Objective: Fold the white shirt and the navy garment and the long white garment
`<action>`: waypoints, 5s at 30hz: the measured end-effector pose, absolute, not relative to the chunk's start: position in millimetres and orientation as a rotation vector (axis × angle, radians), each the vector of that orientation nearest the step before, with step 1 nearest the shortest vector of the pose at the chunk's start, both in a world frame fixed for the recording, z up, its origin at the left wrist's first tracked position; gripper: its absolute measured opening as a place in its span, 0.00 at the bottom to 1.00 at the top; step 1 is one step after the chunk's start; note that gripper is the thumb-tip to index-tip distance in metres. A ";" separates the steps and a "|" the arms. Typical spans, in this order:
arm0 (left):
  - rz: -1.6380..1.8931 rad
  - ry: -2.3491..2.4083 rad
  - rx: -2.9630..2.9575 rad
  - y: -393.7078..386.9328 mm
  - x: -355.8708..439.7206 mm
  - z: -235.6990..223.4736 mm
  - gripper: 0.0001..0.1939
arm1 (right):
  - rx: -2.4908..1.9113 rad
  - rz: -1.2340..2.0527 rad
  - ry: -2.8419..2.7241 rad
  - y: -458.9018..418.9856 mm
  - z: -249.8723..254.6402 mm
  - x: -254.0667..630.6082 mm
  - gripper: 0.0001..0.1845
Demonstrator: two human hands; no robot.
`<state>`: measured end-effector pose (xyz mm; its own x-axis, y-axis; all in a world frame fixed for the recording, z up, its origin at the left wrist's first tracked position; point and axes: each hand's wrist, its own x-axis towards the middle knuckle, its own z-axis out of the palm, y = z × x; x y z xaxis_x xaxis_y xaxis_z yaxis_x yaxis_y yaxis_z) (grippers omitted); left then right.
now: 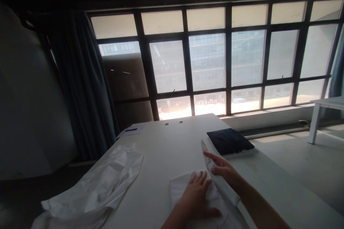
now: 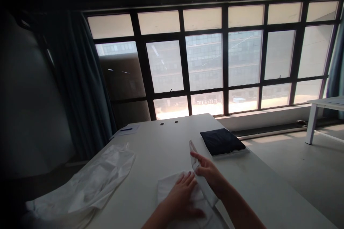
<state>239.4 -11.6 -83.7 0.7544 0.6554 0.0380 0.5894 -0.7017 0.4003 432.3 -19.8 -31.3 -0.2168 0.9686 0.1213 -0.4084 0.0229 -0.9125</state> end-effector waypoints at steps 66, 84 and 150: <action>0.900 1.724 1.995 41.7 105.5 -136.4 0.08 | -1.704 0.364 -2.013 41.2 -155.5 413.7 0.15; 0.836 1.674 1.973 38.8 100.5 -121.6 0.07 | -1.564 0.117 -2.111 6.7 -123.7 381.9 0.17; 0.773 1.081 3.292 -56.9 84.0 -150.0 0.07 | -1.246 0.396 -2.189 -23.9 -140.9 399.5 0.19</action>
